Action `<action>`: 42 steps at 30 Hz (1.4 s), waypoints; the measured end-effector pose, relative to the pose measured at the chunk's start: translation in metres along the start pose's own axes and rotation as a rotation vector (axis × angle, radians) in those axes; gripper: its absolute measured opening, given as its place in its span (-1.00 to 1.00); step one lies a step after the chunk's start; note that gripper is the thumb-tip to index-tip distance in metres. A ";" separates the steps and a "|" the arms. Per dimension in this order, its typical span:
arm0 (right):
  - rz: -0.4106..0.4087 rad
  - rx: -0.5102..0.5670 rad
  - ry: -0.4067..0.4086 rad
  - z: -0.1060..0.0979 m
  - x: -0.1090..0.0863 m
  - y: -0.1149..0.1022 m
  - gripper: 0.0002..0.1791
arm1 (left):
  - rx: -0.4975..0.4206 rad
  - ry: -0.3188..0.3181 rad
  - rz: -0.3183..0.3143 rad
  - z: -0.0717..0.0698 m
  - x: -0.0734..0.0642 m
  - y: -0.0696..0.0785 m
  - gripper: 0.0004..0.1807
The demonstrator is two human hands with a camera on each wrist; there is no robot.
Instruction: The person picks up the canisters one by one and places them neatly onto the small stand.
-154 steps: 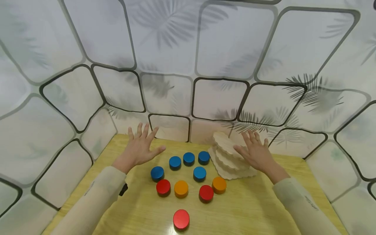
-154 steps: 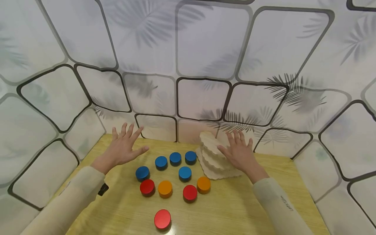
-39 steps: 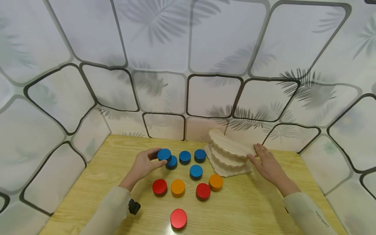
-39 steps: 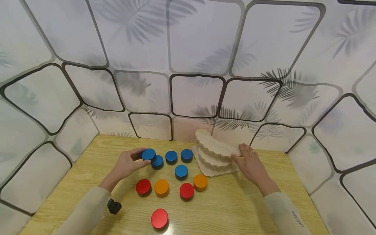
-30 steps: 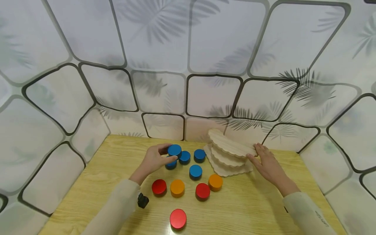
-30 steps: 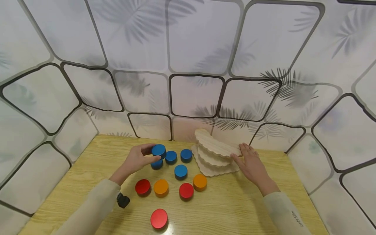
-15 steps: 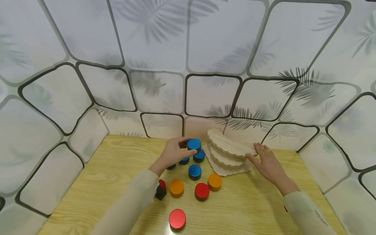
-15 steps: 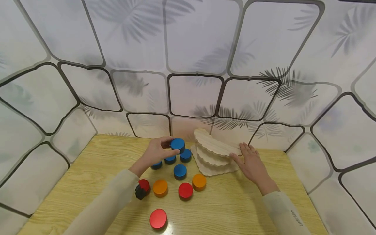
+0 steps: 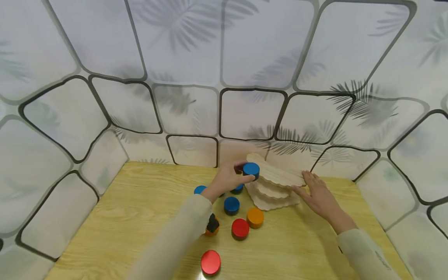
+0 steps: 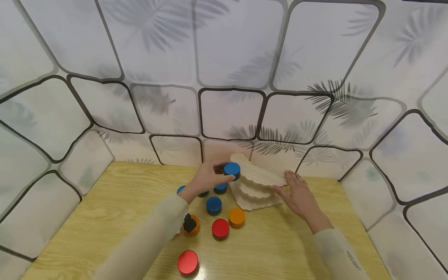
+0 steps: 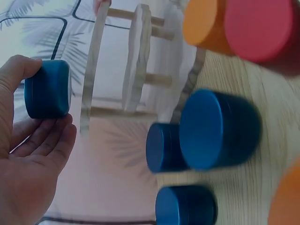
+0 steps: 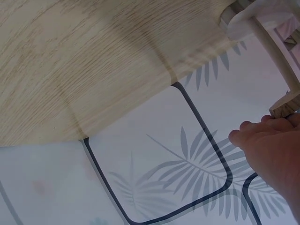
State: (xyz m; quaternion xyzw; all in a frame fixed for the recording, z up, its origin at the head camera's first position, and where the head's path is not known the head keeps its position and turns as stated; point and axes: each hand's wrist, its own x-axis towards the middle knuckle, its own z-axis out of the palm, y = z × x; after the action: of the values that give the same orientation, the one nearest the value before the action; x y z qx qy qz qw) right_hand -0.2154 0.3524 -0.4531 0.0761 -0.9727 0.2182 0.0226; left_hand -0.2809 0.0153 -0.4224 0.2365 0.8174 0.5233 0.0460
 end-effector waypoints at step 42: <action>0.033 -0.006 0.009 0.001 0.002 0.000 -0.01 | 0.235 -0.132 0.054 0.094 0.072 0.042 -0.28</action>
State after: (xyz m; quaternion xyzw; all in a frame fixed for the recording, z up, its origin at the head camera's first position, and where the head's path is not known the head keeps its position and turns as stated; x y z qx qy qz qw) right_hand -0.2171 0.3517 -0.4540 0.0588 -0.9744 0.2158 0.0237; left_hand -0.3002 0.1396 -0.4153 0.2960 0.8615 0.4085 0.0574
